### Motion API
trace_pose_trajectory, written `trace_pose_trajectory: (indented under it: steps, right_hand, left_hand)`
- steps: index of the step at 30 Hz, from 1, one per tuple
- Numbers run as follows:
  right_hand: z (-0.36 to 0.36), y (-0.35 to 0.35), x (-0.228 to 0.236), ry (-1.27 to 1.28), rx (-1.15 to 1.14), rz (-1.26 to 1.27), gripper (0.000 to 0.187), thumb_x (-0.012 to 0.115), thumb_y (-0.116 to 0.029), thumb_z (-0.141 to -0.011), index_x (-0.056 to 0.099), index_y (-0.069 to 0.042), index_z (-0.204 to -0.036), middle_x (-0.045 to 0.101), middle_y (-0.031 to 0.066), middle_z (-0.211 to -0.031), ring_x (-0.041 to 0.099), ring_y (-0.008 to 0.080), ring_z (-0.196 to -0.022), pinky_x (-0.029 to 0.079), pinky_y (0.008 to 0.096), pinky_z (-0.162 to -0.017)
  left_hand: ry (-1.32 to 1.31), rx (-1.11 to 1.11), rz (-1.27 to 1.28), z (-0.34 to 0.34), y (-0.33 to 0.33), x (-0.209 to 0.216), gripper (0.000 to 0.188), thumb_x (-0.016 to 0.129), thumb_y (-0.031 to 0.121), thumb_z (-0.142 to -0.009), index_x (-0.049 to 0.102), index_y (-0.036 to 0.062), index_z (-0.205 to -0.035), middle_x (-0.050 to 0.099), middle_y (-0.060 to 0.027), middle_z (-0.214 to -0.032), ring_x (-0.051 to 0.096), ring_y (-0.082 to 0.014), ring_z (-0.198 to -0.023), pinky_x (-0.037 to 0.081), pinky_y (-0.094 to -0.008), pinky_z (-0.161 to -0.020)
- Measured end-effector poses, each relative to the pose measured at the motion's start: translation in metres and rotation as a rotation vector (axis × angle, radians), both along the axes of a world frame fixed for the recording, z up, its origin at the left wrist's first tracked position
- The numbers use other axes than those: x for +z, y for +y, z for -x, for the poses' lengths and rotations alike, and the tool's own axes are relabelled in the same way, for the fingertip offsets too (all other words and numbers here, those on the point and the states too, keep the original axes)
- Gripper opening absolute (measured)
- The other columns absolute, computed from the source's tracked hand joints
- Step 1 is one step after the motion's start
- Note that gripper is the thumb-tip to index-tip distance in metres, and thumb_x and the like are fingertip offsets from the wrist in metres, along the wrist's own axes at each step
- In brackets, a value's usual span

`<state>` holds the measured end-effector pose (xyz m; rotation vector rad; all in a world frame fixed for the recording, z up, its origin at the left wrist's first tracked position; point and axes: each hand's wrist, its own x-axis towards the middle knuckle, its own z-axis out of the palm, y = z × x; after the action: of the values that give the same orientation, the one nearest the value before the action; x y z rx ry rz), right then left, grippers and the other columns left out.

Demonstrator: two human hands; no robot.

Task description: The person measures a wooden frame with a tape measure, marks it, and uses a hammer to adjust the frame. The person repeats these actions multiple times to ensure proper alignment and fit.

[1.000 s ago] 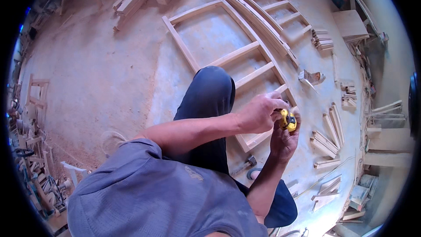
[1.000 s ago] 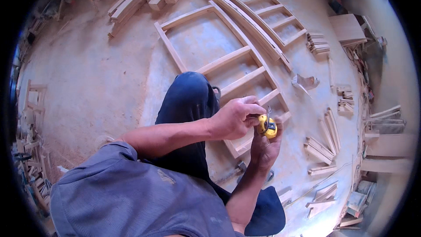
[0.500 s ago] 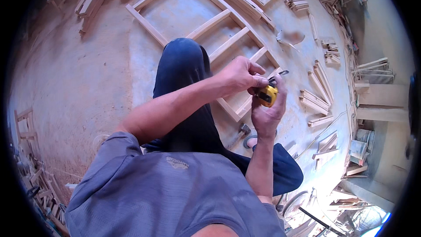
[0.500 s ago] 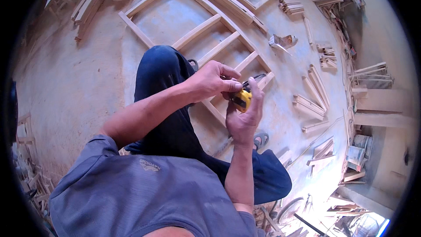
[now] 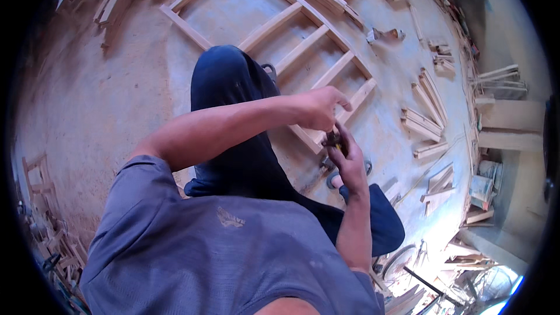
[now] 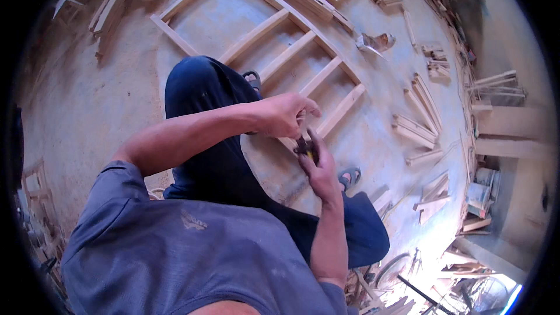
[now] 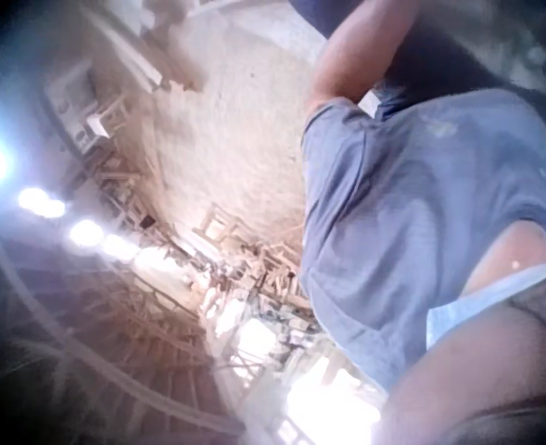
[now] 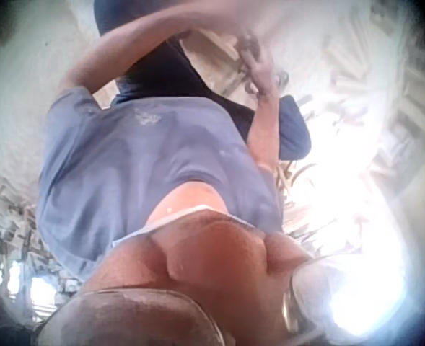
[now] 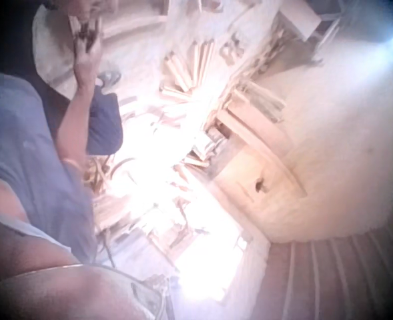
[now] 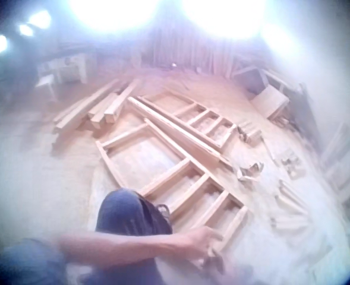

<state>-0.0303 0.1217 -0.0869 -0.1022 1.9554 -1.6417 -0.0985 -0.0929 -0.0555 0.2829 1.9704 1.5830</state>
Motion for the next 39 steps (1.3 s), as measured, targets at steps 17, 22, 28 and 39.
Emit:
trace_pose_trajectory:
  steps: [17,22,28,39]
  right_hand:
    - [-0.028,0.239,-0.163,-0.303,-0.137,-0.587,0.014,0.066,-0.008,-0.085,0.073,0.002,-0.09,0.068,0.0065,-0.08,0.061,0.0134,-0.073,0.047,0.0294,-0.065]
    - [0.05,0.093,-0.2,-0.075,-0.067,-0.656,0.021,0.065,-0.017,-0.089,0.073,0.002,-0.092,0.068,0.0049,-0.077,0.06,0.0134,-0.068,0.048,0.0295,-0.063]
    - [0.165,-0.05,-0.276,-0.088,-0.174,-0.433,0.021,0.064,-0.019,-0.081,0.073,0.0,-0.079,0.068,0.0098,-0.068,0.065,0.0215,-0.067,0.05,0.037,-0.067]
    - [0.309,-0.215,-0.338,0.348,0.273,-0.875,0.027,0.061,-0.026,-0.084,0.074,-0.002,-0.082,0.071,0.0214,-0.092,0.069,0.0382,-0.086,0.054,0.0466,-0.079]
  left_hand:
    - [0.394,1.49,0.275,0.204,-0.098,0.004,0.073,0.061,0.005,-0.069,0.041,0.0025,-0.139,0.036,-0.0263,-0.135,0.035,-0.0403,-0.127,0.031,-0.0478,-0.107]
    - [1.22,0.823,0.255,0.153,-0.017,0.02,0.078,0.065,0.004,-0.061,0.049,0.0008,-0.137,0.039,-0.0285,-0.136,0.032,-0.0451,-0.134,0.027,-0.0559,-0.11]
    - [1.329,0.298,0.023,0.097,0.034,0.044,0.054,0.058,0.012,-0.081,0.049,0.0041,-0.134,0.047,-0.0283,-0.134,0.042,-0.0426,-0.133,0.031,-0.0552,-0.114]
    - [1.075,-0.056,0.394,0.104,0.013,0.022,0.047,0.052,0.019,-0.091,0.049,0.0027,-0.135,0.057,-0.0225,-0.125,0.042,-0.0426,-0.132,0.025,-0.055,-0.115]
